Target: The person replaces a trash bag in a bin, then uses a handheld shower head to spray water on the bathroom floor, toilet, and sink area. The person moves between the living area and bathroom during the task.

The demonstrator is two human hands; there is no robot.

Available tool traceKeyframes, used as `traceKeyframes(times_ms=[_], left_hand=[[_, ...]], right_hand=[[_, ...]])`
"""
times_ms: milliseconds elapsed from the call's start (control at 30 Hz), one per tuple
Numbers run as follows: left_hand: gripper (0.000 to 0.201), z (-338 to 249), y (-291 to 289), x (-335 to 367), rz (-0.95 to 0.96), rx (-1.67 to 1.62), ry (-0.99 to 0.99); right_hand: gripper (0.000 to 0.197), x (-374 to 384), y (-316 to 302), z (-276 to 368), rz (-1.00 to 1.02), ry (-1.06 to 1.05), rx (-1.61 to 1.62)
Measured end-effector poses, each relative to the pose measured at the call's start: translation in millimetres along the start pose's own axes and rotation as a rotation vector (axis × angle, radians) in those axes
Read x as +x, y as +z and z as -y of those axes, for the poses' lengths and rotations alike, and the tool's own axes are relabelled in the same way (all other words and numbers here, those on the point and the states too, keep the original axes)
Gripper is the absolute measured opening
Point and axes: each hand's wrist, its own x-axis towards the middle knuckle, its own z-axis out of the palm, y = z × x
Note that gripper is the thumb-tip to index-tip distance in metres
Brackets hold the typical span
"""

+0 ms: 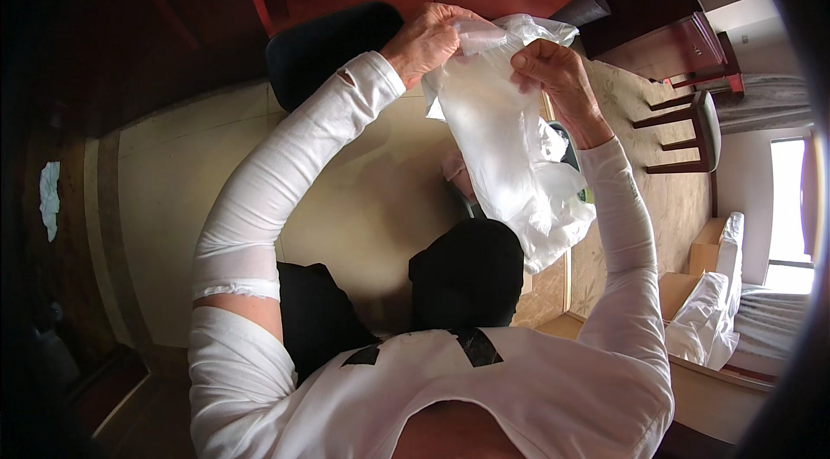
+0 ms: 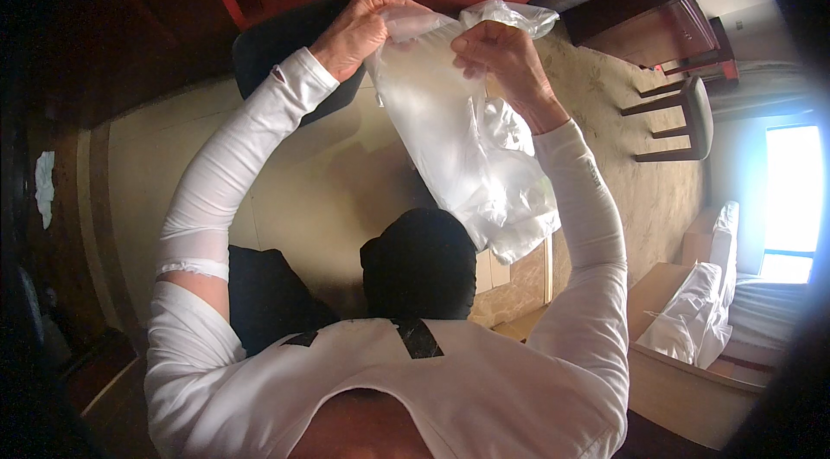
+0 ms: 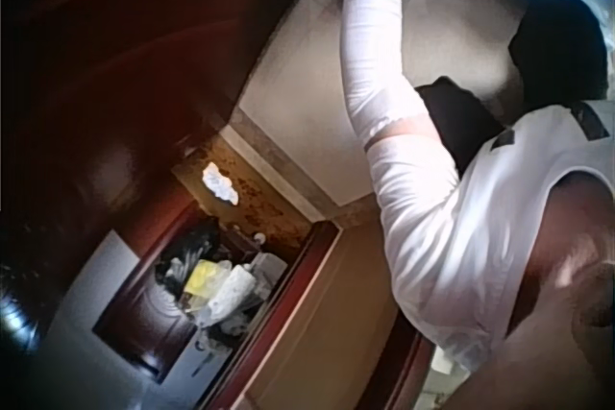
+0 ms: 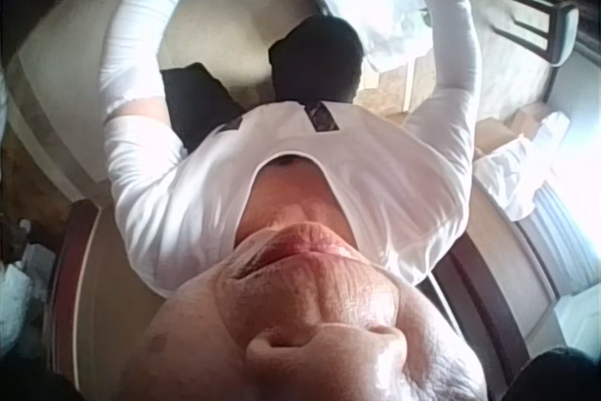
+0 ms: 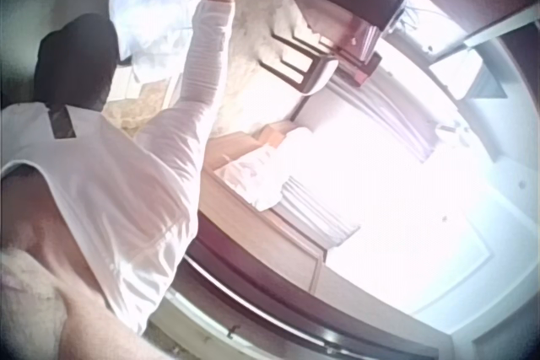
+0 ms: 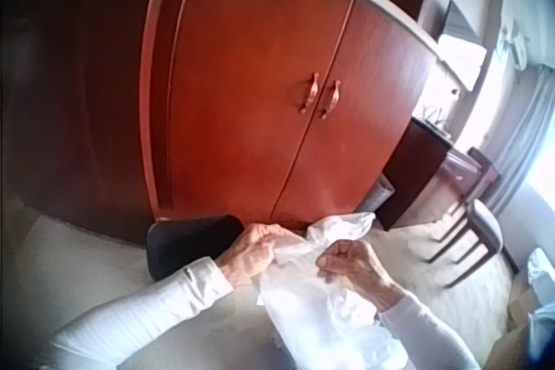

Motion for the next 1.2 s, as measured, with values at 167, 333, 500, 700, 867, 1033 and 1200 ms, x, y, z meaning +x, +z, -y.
traceKeyframes(times_ms=[167,333,500,700,867,1033,1200], left_hand=[[0.022,6.3,-2.1,1.6,0.029,-0.048,0.026],[0.019,12.5,-5.9,2.1,0.079,-0.109,0.07],[0.01,10.6,2.4,3.8,0.009,-0.072,-0.023],[0.012,7.0,12.1,1.1,0.173,-0.341,-0.035],[0.014,-0.1,18.3,-1.6,0.158,-0.378,0.042],[0.017,-5.1,23.7,-7.0,0.063,-0.469,0.136],[0.016,-5.0,30.0,-10.3,0.071,-0.631,0.015]], right_hand=[[0.019,0.6,0.9,1.1,-0.016,-0.056,-0.03],[0.019,1.1,4.2,0.9,-0.061,-0.105,-0.059],[0.018,3.9,1.3,-5.1,-0.11,-0.131,0.011],[0.014,3.0,4.3,-1.0,-0.141,-0.142,0.096],[0.011,-4.6,16.9,6.9,-0.103,-0.215,0.48],[0.011,-10.8,14.6,-0.7,-0.103,-0.163,0.216],[0.013,-11.8,25.3,-9.3,-0.134,-0.158,0.175]])
